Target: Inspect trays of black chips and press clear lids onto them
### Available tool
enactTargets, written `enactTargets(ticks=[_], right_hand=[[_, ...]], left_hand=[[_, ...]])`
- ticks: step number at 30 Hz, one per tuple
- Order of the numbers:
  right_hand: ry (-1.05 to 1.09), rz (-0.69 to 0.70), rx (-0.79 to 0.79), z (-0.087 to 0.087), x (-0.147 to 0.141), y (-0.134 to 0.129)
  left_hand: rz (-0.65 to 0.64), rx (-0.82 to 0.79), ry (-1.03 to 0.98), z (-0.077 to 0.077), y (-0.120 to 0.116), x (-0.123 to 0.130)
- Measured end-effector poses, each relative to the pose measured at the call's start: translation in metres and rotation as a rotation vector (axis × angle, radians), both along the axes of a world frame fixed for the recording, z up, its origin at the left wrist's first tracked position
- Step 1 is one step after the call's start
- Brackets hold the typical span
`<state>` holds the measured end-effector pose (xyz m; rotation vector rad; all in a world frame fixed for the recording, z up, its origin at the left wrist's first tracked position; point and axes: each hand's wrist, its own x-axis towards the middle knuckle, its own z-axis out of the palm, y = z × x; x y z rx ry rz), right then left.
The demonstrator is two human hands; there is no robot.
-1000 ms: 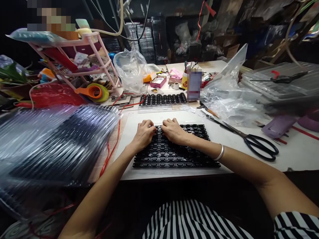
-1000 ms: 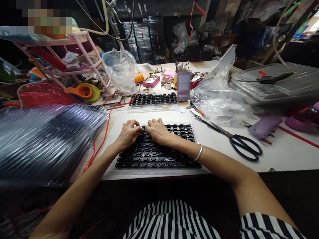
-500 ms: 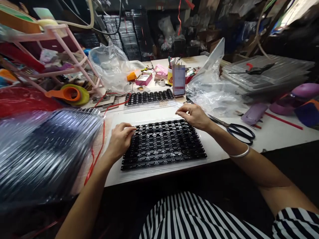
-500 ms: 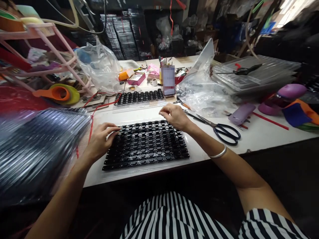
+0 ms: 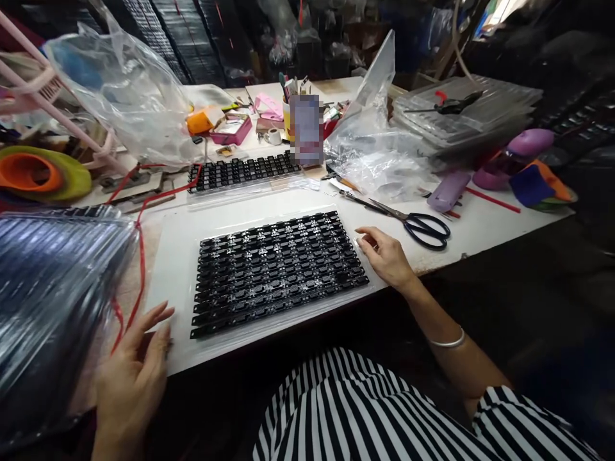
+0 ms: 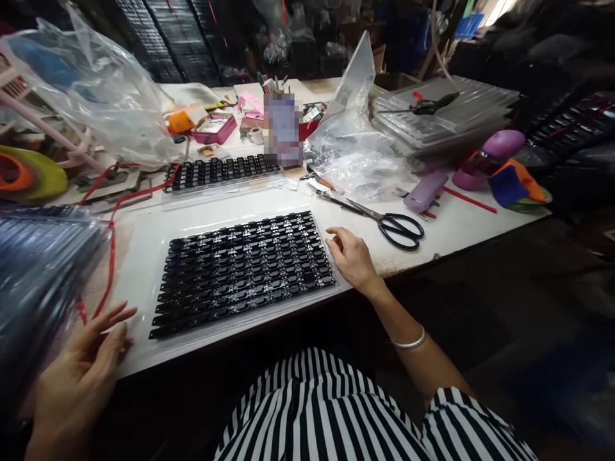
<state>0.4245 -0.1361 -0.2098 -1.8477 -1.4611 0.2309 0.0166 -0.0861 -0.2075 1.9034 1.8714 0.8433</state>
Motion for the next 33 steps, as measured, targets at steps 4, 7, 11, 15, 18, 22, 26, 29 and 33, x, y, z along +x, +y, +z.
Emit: enactTargets(ticks=[4, 7, 11, 15, 18, 22, 26, 29, 33], right_hand=[[-0.101, 0.109, 0.070, 0.008, -0.015, -0.021], [-0.200, 0.358, 0.015, 0.017, -0.020, -0.027], [-0.302, 0.481, -0.057, 0.023, -0.019, -0.025], [-0.313, 0.525, -0.082, 0.023, -0.017, -0.021], [-0.315, 0.541, -0.090, 0.023, -0.015, -0.019], [-0.317, 0.548, -0.097, 0.023, -0.015, -0.017], [-0.339, 0.518, -0.101, 0.022, -0.019, -0.016], [-0.331, 0.483, -0.081, 0.023, -0.017, -0.016], [-0.224, 0.278, 0.016, 0.025, -0.003, -0.019]], left_hand=[[0.087, -0.130, -0.048, 0.001, -0.016, 0.013], [0.093, -0.103, -0.064, 0.000, -0.018, 0.017], [0.076, -0.059, -0.094, -0.004, -0.016, 0.019], [0.012, -0.044, -0.130, -0.008, -0.016, 0.019], [-0.019, -0.004, -0.127, -0.009, -0.018, 0.018], [-0.033, 0.011, -0.111, -0.010, -0.018, 0.017], [-0.028, 0.004, -0.111, -0.009, -0.018, 0.018], [0.002, -0.031, -0.113, -0.008, -0.019, 0.019], [0.036, -0.076, -0.144, -0.006, -0.019, 0.021]])
